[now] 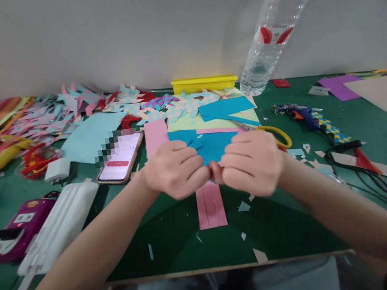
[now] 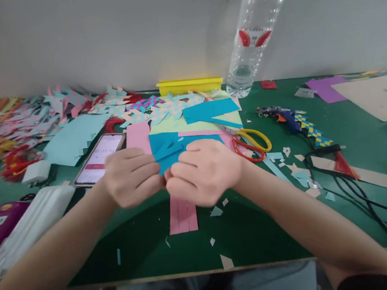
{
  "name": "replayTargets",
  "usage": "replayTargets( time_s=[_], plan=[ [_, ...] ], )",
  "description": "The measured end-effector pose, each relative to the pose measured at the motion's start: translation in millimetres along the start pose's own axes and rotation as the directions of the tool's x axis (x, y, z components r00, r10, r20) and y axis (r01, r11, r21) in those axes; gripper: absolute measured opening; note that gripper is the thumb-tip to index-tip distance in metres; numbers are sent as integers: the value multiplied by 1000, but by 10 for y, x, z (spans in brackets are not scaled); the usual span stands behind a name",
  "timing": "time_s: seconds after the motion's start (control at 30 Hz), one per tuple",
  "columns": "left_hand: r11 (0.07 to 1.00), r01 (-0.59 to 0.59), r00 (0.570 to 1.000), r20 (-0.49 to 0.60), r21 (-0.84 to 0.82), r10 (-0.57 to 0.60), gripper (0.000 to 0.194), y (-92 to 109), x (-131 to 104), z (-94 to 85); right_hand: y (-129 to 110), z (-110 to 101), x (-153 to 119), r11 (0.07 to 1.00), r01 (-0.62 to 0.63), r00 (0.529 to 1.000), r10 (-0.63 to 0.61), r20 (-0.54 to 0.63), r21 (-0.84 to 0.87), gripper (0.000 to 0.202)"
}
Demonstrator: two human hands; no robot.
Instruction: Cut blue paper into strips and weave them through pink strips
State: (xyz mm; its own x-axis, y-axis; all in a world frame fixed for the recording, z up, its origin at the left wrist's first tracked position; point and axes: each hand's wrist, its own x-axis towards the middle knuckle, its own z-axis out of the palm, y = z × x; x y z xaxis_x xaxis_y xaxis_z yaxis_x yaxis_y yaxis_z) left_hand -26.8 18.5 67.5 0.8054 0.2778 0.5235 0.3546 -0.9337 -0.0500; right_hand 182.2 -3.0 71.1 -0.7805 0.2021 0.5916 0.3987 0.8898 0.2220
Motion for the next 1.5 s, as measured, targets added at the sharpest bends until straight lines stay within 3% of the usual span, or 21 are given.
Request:
replayTargets(
  time_s=[0.03,0.07,0.17,0.2,0.3,0.33,0.43,0.5,0.67,0.73,0.8,0.9,0.97,1.07,1.17,1.33,1.5],
  plan=[
    [995,-92,996,6,47,91,40,-85,21,84,86,114,12,996,73,997,-73,8,-55,35],
    [989,-112,993,32,96,109,40,-165,27,172,170,222,18,990,97,995,-94,31,-103,35],
    [987,2,972,231,163,-40,42,-356,-21,422,361,492,-19,984,79,978,-45,204,-158,36],
    [983,31,966,247,180,-76,44,-404,-47,487,400,564,-44,985,44,959,5,284,-166,38],
    [963,130,940,279,237,-196,46,-522,-107,608,481,734,-113,979,-95,850,175,498,-183,43],
    [933,223,891,328,282,-313,40,-555,-118,628,506,776,-128,970,-145,813,229,536,-195,47],
    [878,324,821,356,353,-446,25,-643,-141,656,593,868,-156,932,-275,704,363,610,-237,58],
    [834,384,781,343,396,-522,22,-683,-160,661,654,904,-170,901,-334,654,433,620,-276,57],
    [687,539,679,231,488,-697,32,-628,-210,619,723,926,-194,801,-448,593,599,539,-397,50],
    [655,569,672,179,497,-719,32,-537,-212,587,691,916,-182,743,-501,564,669,484,-443,48],
    [664,570,690,156,484,-706,33,-436,-215,565,625,898,-151,689,-545,542,725,426,-478,44],
    [764,453,808,150,459,-569,28,-324,-255,570,493,856,-90,644,-592,551,762,340,-484,36],
    [789,420,832,156,449,-532,24,-282,-310,583,410,819,-64,671,-603,615,735,285,-431,32],
    [802,440,826,167,404,-538,17,-243,-403,566,306,760,-75,736,-577,711,666,225,-353,31],
    [805,473,813,175,358,-556,17,-214,-485,495,207,700,-140,763,-565,759,630,166,-314,28],
    [792,533,818,59,298,-572,18,-177,-572,411,6,650,-296,762,-611,776,630,30,-213,22],
    [773,634,765,-140,-12,-629,17,-51,-503,412,-97,657,-398,771,-625,776,631,8,-121,23]
  ],
)
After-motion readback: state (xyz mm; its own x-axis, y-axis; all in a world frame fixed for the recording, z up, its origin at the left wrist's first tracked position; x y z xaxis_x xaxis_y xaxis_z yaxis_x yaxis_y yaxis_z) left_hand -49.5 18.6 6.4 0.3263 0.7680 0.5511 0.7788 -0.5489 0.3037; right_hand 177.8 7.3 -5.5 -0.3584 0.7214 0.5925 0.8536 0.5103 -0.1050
